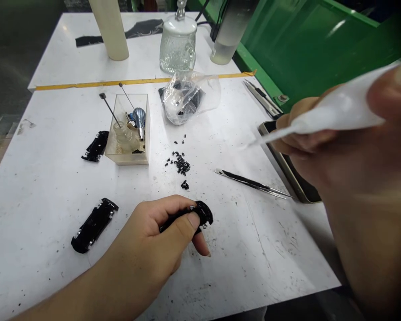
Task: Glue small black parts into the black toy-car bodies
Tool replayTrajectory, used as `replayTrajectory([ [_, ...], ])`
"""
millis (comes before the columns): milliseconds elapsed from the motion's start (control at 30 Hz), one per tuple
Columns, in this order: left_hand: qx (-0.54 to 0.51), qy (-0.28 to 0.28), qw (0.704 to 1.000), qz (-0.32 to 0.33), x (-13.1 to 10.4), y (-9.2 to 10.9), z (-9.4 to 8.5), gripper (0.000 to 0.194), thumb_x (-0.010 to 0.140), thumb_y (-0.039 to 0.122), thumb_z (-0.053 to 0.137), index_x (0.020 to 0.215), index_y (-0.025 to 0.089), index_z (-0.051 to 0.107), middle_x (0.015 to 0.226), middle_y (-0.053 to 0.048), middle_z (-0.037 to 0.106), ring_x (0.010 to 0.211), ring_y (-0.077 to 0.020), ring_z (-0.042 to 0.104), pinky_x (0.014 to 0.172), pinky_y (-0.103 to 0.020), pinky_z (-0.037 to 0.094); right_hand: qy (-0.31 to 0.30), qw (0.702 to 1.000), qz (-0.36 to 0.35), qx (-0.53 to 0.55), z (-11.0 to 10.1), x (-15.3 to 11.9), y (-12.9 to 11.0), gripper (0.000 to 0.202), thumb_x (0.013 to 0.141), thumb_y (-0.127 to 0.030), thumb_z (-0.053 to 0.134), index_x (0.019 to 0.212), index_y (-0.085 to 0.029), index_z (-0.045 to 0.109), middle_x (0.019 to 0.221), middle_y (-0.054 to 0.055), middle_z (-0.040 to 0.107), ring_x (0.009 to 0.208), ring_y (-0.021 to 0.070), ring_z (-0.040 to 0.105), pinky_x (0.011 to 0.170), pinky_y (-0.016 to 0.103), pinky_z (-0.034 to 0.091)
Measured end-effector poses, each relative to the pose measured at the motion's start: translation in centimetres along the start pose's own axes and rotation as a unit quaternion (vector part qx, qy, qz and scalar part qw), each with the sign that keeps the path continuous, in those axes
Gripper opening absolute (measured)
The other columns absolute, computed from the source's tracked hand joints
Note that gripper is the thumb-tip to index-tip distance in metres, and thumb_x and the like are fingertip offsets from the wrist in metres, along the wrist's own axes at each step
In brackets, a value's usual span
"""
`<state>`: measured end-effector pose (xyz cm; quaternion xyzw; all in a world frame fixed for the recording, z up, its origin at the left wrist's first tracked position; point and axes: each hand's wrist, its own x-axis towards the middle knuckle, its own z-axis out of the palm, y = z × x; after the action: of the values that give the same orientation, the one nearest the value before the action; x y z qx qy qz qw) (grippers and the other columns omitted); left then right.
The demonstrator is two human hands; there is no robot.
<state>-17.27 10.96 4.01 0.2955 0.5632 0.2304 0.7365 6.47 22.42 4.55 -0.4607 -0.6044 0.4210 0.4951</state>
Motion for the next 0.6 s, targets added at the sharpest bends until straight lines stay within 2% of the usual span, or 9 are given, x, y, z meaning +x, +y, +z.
replayTrajectory([
  [67, 0.003, -0.006, 1.0, -0.004, 0.0, 0.3, 0.0, 0.033, 0.097, 0.047, 0.063, 0.084, 0.019, 0.073, 0.089, -0.008, 0.076, 0.04, -0.0038, 0.032, 0.039, -0.023, 0.023, 0.019, 0.999, 0.006, 0.045, -0.1, 0.8, 0.6, 0.026, 0.08, -0.044, 0.08, 0.07, -0.023, 0.068, 0.062, 0.002, 0.053, 0.053, 0.0128, 0.041, 0.051, 0.034, 0.026],
  [133, 0.007, -0.014, 1.0, 0.001, 0.0, 0.6, 0.0, 0.031, 0.099, 0.044, 0.061, 0.085, 0.018, 0.071, 0.089, -0.006, 0.077, 0.039, -0.0026, 0.037, 0.04, -0.021, 0.028, 0.021, 0.999, 0.026, 0.034, 0.0, 1.4, 1.2, 0.017, 0.077, -0.034, 0.084, 0.084, -0.02, 0.077, 0.072, 0.003, 0.062, 0.054, 0.0112, 0.042, 0.051, 0.033, 0.027],
  [200, 0.003, -0.027, 1.0, 0.006, 0.1, 0.8, -0.1, 0.028, 0.1, 0.041, 0.059, 0.088, 0.018, 0.068, 0.086, -0.004, 0.076, 0.038, -0.0016, 0.04, 0.041, -0.018, 0.03, 0.023, 0.999, 0.035, 0.028, 0.2, 1.8, 1.8, 0.026, 0.073, -0.028, 0.088, 0.095, -0.02, 0.077, 0.084, 0.004, 0.068, 0.061, 0.0131, 0.052, 0.055, 0.033, 0.04],
  [267, -0.005, -0.039, 0.999, 0.01, 0.2, 0.8, -0.2, 0.025, 0.101, 0.039, 0.058, 0.09, 0.017, 0.066, 0.084, -0.003, 0.076, 0.037, -0.0006, 0.041, 0.041, -0.017, 0.03, 0.009, 1.0, 0.026, 0.001, 0.6, 2.2, 2.2, 0.035, 0.075, -0.032, 0.088, 0.104, -0.023, 0.071, 0.1, 0.004, 0.071, 0.081, 0.0176, 0.064, 0.072, 0.036, 0.054],
  [333, -0.019, -0.051, 0.998, 0.021, 0.4, 0.6, -0.4, 0.024, 0.101, 0.038, 0.058, 0.091, 0.017, 0.064, 0.083, -0.003, 0.077, 0.036, -0.0001, 0.04, 0.04, -0.016, 0.029, 0.003, 0.998, 0.005, -0.065, 1.2, 2.6, 2.5, 0.037, 0.081, -0.035, 0.084, 0.112, -0.025, 0.067, 0.109, 0.004, 0.07, 0.097, 0.0196, 0.066, 0.088, 0.038, 0.055],
  [433, -0.045, -0.06, 0.997, 0.036, 0.5, 0.2, -0.6, 0.022, 0.1, 0.037, 0.06, 0.092, 0.017, 0.064, 0.083, -0.003, 0.077, 0.037, -0.0011, 0.042, 0.04, -0.016, 0.031, 0.021, 0.984, -0.013, -0.178, 2.1, 3.6, 3.2, 0.033, 0.08, -0.031, 0.082, 0.109, -0.024, 0.069, 0.097, 0.004, 0.069, 0.092, 0.0206, 0.063, 0.093, 0.041, 0.05],
  [533, -0.044, -0.059, 0.996, 0.042, 0.5, 0.0, -0.6, 0.021, 0.099, 0.036, 0.06, 0.091, 0.017, 0.063, 0.082, -0.004, 0.076, 0.039, -0.003, 0.046, 0.041, -0.017, 0.034, 0.022, 0.957, 0.001, -0.291, 2.9, 4.5, 3.9, 0.027, 0.079, -0.031, 0.08, 0.102, -0.022, 0.072, 0.083, 0.004, 0.066, 0.081, 0.022, 0.062, 0.085, 0.042, 0.048],
  [600, -0.034, -0.064, 0.996, 0.048, 0.5, 0.1, -0.5, 0.022, 0.099, 0.036, 0.059, 0.091, 0.017, 0.064, 0.083, -0.004, 0.076, 0.041, -0.004, 0.047, 0.041, -0.018, 0.035, 0.005, 0.938, 0.013, -0.345, 2.8, 4.8, 4.0, 0.029, 0.08, -0.035, 0.078, 0.105, -0.021, 0.073, 0.086, 0.005, 0.069, 0.082, 0.0239, 0.064, 0.08, 0.041, 0.048],
])
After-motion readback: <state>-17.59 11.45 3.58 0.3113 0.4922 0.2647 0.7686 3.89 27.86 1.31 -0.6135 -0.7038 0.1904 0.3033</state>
